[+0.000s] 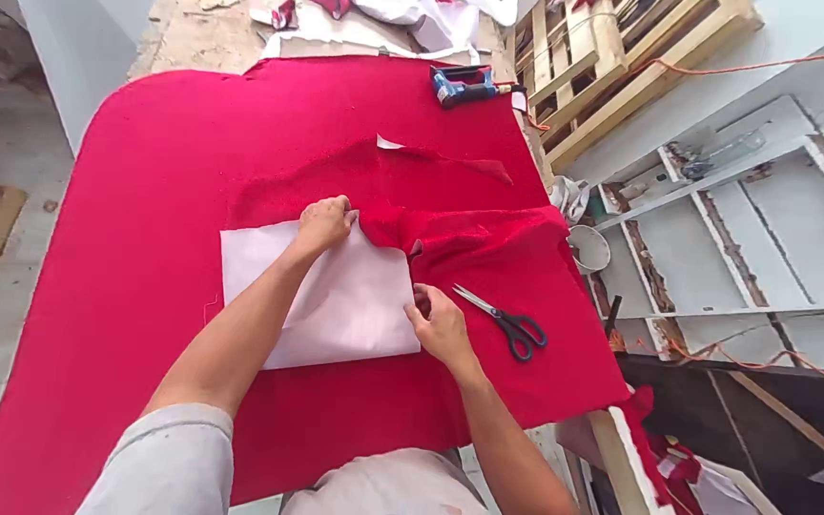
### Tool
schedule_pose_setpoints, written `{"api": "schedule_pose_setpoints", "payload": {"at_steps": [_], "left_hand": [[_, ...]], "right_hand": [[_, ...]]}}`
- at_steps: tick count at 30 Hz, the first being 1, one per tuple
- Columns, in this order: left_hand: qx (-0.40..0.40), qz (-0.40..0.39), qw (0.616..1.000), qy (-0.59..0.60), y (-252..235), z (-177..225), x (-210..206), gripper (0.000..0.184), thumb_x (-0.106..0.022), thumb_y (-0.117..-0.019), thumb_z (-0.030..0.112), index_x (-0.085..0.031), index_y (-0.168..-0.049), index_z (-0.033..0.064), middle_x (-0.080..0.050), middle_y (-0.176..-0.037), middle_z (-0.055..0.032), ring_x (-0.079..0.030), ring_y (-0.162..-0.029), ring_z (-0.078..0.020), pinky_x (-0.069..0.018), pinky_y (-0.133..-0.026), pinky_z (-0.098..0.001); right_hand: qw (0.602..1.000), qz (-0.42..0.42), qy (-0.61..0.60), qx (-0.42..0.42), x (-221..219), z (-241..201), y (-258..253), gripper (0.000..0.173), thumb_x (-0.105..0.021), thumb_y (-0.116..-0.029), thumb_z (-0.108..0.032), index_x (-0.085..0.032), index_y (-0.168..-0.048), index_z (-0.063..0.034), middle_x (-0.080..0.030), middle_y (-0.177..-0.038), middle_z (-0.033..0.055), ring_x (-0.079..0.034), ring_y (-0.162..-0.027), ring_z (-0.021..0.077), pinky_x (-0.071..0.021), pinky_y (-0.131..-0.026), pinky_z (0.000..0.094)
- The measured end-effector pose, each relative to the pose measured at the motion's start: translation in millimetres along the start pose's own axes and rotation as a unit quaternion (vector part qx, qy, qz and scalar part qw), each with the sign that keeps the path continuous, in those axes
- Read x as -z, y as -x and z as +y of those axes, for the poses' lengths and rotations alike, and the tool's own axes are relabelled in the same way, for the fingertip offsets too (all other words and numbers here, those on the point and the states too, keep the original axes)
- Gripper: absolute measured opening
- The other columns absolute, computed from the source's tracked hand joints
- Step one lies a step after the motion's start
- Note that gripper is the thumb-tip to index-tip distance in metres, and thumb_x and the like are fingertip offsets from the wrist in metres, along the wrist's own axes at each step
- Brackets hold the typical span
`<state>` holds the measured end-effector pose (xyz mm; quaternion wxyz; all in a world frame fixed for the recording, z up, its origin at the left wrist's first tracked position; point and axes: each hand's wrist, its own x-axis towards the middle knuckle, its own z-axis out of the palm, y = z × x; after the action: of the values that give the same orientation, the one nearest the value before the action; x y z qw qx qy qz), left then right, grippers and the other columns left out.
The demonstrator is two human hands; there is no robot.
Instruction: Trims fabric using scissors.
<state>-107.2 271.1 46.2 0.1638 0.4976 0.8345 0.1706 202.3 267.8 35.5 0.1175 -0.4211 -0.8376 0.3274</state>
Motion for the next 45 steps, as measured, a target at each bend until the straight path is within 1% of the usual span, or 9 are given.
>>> {"api": "schedule_pose_setpoints", "payload": {"at_steps": [5, 12, 17, 23, 27, 32, 37, 41, 45], "left_hand": [[0.035, 0.131, 0.991, 0.007, 60.2, -30.3, 42.4, 0.054, -0.047, -0.1068, 0.042, -0.053, -0.143, 0.0022, -0.058, -0.141, -0.0246, -0.054, -0.132, -0.0435, -0.0372, -0.111, -0.0664], [0.368, 0.137, 0.909, 0.139, 293.9, -122.7, 54.2, 0.053, -0.032, -0.111, 0.04, -0.067, -0.124, 0.001, -0.071, -0.113, -0.0232, -0.068, -0.109, -0.0397, -0.0491, -0.097, -0.0658], [0.301, 0.163, 0.903, 0.26, 331.0, -100.8, 11.2, 0.043, -0.044, -0.1081, 0.038, -0.071, -0.122, 0.007, -0.069, -0.118, -0.0129, -0.067, -0.11, -0.0221, -0.0527, -0.099, -0.0484], [0.206, 0.156, 0.932, 0.254, 333.5, -107.8, 1.9, 0.027, -0.056, -0.0993, 0.018, -0.071, -0.105, -0.0029, -0.06, -0.132, -0.0195, -0.06, -0.119, -0.0264, -0.0505, -0.102, -0.045], [0.165, 0.133, 0.946, 0.247, 385.7, -101.9, 5.6, 0.029, -0.057, -0.0964, 0.022, -0.071, -0.098, -0.0024, -0.06, -0.135, -0.0191, -0.057, -0.127, -0.0284, -0.0476, -0.106, -0.0499], [0.219, 0.086, 0.946, 0.224, 463.9, -88.8, -12.3, 0.036, -0.061, -0.0921, 0.036, -0.072, -0.095, 0.0017, -0.062, -0.131, -0.0187, -0.063, -0.116, -0.03, -0.0552, -0.093, -0.0521], [0.225, 0.22, 0.926, 0.21, 401.5, -90.4, 37.8, 0.044, -0.052, -0.1056, 0.035, -0.066, -0.122, -0.0027, -0.069, -0.115, -0.0227, -0.068, -0.105, -0.028, -0.0559, -0.093, -0.0488], [0.249, 0.147, 0.945, 0.152, 288.8, -98.3, 42.9, 0.046, -0.054, -0.1043, 0.038, -0.062, -0.135, 0.0056, -0.065, -0.13, -0.0187, -0.065, -0.119, -0.0341, -0.0502, -0.102, -0.06], [0.282, 0.115, 0.951, 0.057, 235.3, -102.5, 24.8, 0.039, -0.059, -0.1, 0.03, -0.065, -0.127, 0.0031, -0.06, -0.131, -0.0268, -0.059, -0.121, -0.0473, -0.0478, -0.096, -0.0693]], "right_hand": [[0.996, -0.05, -0.065, -0.034, 4.9, 0.3, 15.7, 0.046, -0.064, -0.0961, -0.035, -0.063, -0.136, -0.0112, -0.074, -0.098, -0.0001, -0.07, -0.084, 0.0114, -0.06, -0.079, 0.0368], [0.979, -0.091, -0.169, -0.062, 3.5, 2.3, 57.0, 0.058, -0.074, -0.0865, -0.026, -0.058, -0.138, -0.005, -0.077, -0.098, 0.001, -0.073, -0.081, 0.0106, -0.063, -0.074, 0.0339], [0.949, -0.13, -0.265, -0.112, 3.8, 1.3, 70.3, 0.071, -0.075, -0.0833, -0.007, -0.044, -0.147, -0.0017, -0.076, -0.096, 0.0064, -0.069, -0.063, 0.0141, -0.0572, -0.049, 0.0289], [0.954, -0.097, -0.272, -0.082, -0.4, 2.1, 68.3, 0.05, -0.062, -0.0928, -0.001, -0.047, -0.14, 0.0026, -0.076, -0.092, 0.0082, -0.073, -0.072, 0.0147, -0.0633, -0.065, 0.0309], [0.945, -0.132, -0.283, -0.094, 15.0, -0.5, 105.9, 0.05, -0.063, -0.091, -0.001, -0.049, -0.139, 0.0014, -0.075, -0.09, 0.0067, -0.072, -0.07, 0.015, -0.063, -0.064, 0.0312], [0.954, -0.161, -0.209, -0.145, 15.8, 24.0, 170.0, 0.05, -0.067, -0.0913, -0.009, -0.052, -0.139, -0.0028, -0.076, -0.094, 0.0061, -0.074, -0.071, 0.0172, -0.0646, -0.065, 0.0364], [0.996, 0.013, 0.077, 0.05, 40.9, -1.9, 125.3, 0.047, -0.069, -0.094, -0.03, -0.063, -0.133, -0.0043, -0.07, -0.119, 0.0144, -0.072, -0.087, 0.0245, -0.0611, -0.072, 0.0473], [0.966, 0.013, 0.154, 0.207, -5.6, -24.5, 50.3, 0.057, -0.071, -0.0854, -0.028, -0.061, -0.14, -0.0125, -0.059, -0.141, 0.0157, -0.057, -0.128, 0.0355, -0.0533, -0.097, 0.053], [0.969, 0.032, 0.18, 0.168, -32.3, -15.3, 21.3, 0.041, -0.062, -0.0893, -0.023, -0.069, -0.128, -0.0139, -0.068, -0.13, 0.0115, -0.063, -0.121, 0.0331, -0.0541, -0.094, 0.0526]]}}
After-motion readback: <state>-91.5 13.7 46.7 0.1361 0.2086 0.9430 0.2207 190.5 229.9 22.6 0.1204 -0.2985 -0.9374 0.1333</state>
